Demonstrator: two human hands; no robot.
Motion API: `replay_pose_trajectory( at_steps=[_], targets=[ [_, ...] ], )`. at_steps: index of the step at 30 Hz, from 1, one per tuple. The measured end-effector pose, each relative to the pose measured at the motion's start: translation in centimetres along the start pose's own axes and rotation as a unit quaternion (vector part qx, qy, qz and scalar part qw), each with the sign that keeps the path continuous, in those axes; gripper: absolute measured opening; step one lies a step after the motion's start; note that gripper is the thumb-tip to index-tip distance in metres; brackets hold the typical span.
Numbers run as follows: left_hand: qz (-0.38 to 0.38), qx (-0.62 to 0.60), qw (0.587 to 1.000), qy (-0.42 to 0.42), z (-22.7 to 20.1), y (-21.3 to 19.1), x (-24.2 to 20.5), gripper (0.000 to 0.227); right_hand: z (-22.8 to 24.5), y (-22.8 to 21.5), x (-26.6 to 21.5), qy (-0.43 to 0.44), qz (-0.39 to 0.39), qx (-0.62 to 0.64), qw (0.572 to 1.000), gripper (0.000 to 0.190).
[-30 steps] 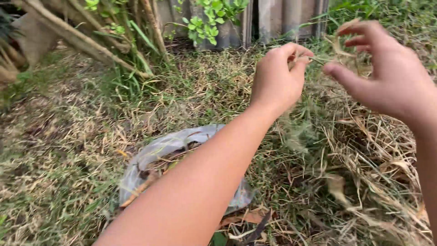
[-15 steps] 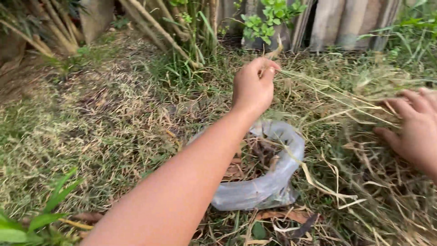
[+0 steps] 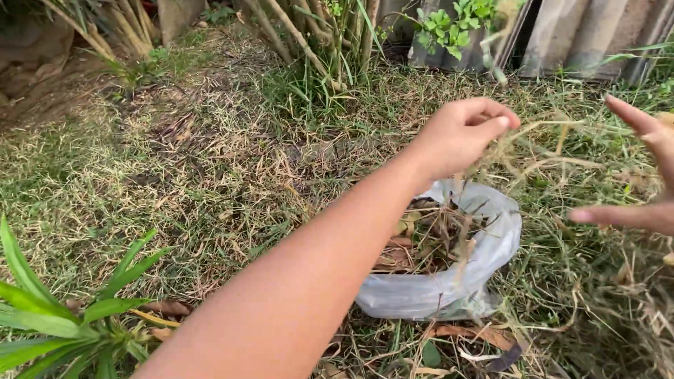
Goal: Picking up dry grass and leaves from the ground and placing them into a plastic bag.
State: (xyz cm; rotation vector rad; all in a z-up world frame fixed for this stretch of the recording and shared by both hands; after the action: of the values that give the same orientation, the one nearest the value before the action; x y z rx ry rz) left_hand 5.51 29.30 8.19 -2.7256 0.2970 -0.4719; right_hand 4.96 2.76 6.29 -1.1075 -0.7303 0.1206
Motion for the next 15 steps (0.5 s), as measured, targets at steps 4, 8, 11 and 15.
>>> replay_pose_trajectory(
  at_steps=[4, 8, 11, 15],
  targets=[
    [0.02, -0.074, 0.997, -0.027, 0.7, 2.9, 1.0, 0.022, 9.0, -0.3, 1.8, -0.027, 0.017, 0.133, 0.991, 0.131],
    [-0.021, -0.093, 0.987, 0.133, 0.1, 2.5, 0.6, 0.024, 7.9, 0.9, 0.9, 0.094, 0.059, 0.155, 0.982, 0.05],
    [-0.042, 0.007, 0.995, 0.085, 2.1, 1.2, -0.9, 0.043, 1.2, 3.2, -1.7, 0.151, 0.079, 0.02, 0.985, 0.02],
    [0.037, 0.16, 0.986, 0.007, 6.9, 2.1, -4.3, 0.028, -11.4, 9.1, -10.1, 0.176, 0.162, -0.212, 0.947, 0.02]
  ],
)
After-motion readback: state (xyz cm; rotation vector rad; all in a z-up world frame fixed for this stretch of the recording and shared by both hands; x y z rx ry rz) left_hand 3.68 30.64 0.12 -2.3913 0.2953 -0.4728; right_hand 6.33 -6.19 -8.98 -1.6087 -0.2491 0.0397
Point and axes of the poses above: each hand's wrist, its own x-axis towards the middle knuckle, its own y-axis out of the palm, z = x × y, the point moved 5 cm from there along x, towards the middle knuckle, and after that the axes turned 6 degrees about x, right-handed, at the moved point
